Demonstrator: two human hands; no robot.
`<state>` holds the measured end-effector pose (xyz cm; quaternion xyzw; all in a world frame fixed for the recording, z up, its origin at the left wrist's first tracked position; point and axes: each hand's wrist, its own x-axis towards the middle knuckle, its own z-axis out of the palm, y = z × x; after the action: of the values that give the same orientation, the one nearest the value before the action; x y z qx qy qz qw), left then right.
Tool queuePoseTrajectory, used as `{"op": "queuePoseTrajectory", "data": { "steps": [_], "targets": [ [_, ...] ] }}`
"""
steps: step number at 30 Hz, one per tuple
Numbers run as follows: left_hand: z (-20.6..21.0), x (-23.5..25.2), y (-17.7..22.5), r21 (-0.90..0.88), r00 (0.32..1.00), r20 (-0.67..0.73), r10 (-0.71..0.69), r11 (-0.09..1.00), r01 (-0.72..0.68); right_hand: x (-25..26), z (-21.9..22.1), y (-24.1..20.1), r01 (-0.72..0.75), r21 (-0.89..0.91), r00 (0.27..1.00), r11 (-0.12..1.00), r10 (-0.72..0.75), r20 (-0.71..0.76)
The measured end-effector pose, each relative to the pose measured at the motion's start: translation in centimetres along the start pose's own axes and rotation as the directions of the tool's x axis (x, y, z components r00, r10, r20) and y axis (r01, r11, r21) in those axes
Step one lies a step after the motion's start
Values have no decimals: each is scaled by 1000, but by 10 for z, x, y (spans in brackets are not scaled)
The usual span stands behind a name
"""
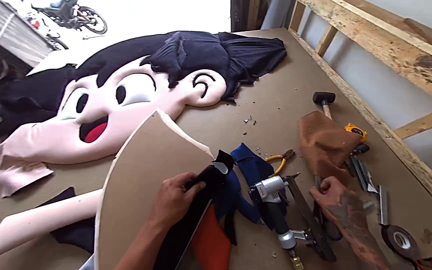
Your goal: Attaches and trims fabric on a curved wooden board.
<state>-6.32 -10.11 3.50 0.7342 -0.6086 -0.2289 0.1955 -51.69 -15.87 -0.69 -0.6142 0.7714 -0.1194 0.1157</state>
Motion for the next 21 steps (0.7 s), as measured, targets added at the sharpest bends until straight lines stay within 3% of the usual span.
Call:
{"op": "queuePoseTrajectory", "data": {
  "steps": [3, 5, 8, 9, 11, 12, 14, 15, 17, 21],
  "targets": [
    [-2, 2, -9, 83, 998, -41, -39, 996, 42, 6, -17, -9, 14, 190, 988, 982, 15, -152],
    [-1, -2, -9, 160, 992, -122, -35, 986, 55, 16, -22, -5, 52, 215, 974, 975, -2, -226],
    [-6, -25, 18, 268, 939, -299, 171, 959, -89, 9, -45, -22, 211, 152, 950, 966, -166, -264],
    [-6, -38, 36, 235, 920, -319, 227, 959, -155, -3, -55, -37, 304, 153, 938, 940, -267, -220],
    [2, -66, 74, -23, 949, -220, 228, 971, -238, -35, -68, -68, 480, 282, 869, 831, -494, -22],
    [11, -76, 87, -188, 975, -89, 202, 958, -216, -50, -69, -83, 513, 397, 801, 761, -591, 96],
    [34, -84, 94, -438, 964, 181, 196, 894, -100, -77, -59, -106, 511, 588, 633, 628, -737, 236],
    [47, -85, 91, -515, 951, 210, 226, 853, -89, -87, -52, -113, 511, 644, 557, 570, -790, 257],
    [63, -89, 83, -601, 959, 122, 255, 788, -133, -101, -37, -115, 534, 680, 486, 502, -841, 239],
    [61, -94, 69, -523, 996, -2, 87, 849, -75, -108, -26, -93, 716, 478, 504, 509, -850, 151]
  ]
}}
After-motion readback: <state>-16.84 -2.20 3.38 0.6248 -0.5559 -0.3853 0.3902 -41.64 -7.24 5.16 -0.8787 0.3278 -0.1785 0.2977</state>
